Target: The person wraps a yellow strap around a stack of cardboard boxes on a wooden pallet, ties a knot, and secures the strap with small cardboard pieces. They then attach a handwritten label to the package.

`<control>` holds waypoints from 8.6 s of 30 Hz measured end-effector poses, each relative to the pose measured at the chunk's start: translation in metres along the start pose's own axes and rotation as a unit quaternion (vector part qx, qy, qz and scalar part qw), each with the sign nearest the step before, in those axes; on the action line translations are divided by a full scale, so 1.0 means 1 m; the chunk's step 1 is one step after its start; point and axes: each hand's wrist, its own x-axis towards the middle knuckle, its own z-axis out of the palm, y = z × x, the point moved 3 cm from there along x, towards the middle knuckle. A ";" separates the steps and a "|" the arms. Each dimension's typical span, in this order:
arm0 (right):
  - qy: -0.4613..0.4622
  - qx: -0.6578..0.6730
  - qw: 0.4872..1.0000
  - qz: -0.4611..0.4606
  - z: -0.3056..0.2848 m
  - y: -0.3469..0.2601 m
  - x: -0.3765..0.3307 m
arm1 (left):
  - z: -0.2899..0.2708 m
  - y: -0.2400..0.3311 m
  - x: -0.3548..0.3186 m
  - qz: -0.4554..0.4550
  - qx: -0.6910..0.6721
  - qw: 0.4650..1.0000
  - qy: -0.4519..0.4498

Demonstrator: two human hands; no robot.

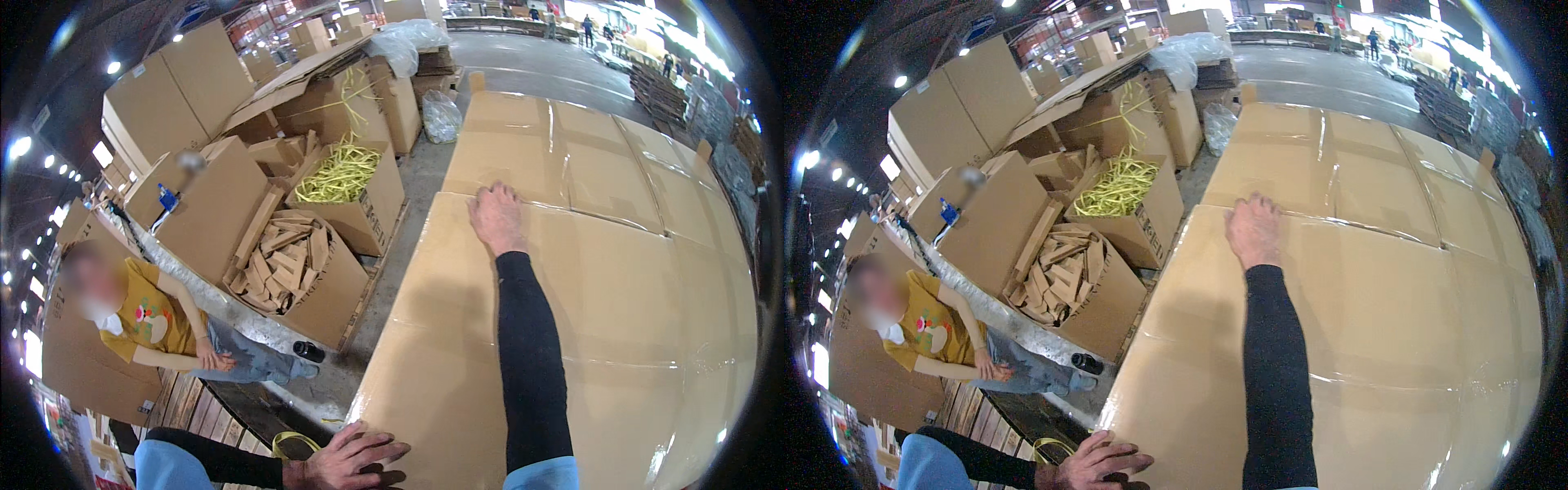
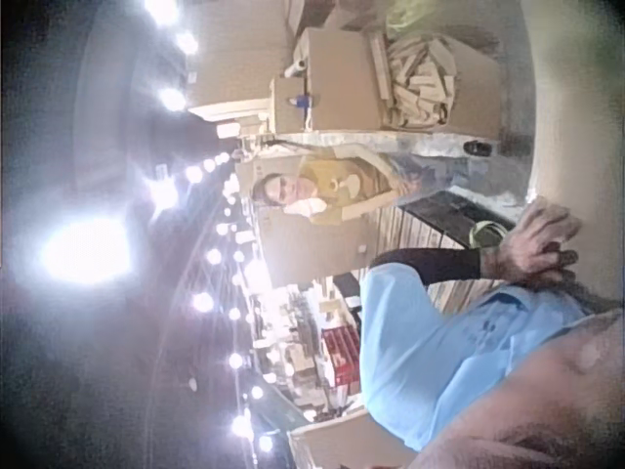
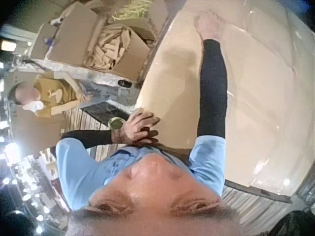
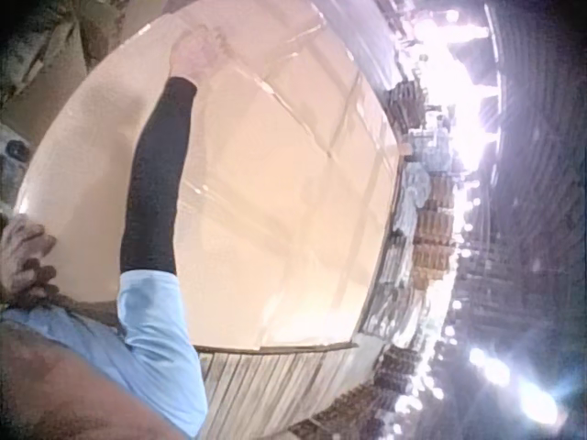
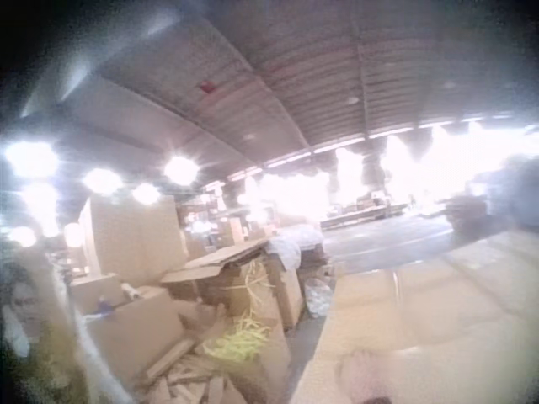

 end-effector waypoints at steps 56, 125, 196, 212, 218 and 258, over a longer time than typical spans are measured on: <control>-0.105 0.049 0.987 -0.108 -0.070 -0.026 -0.088 | 0.030 0.008 -0.054 -0.259 -0.471 0.791 0.293; -0.150 0.081 0.968 0.183 0.013 -0.113 -0.039 | -0.119 -0.266 -0.522 -0.391 -0.324 0.532 0.677; -0.122 0.517 0.846 -0.046 0.503 -1.179 0.261 | -0.637 -0.959 -0.754 -0.500 0.190 0.816 0.217; -0.129 0.564 0.814 -0.050 0.535 -1.152 0.285 | -0.644 -0.959 -0.751 -0.534 0.151 0.813 0.177; -0.076 0.620 0.760 0.179 0.534 -1.152 0.198 | -0.633 -0.938 -0.753 -0.544 0.180 0.776 0.262; -0.332 0.691 0.620 0.167 0.477 -1.217 0.118 | -0.564 -0.899 -0.752 -0.421 -0.263 0.682 0.536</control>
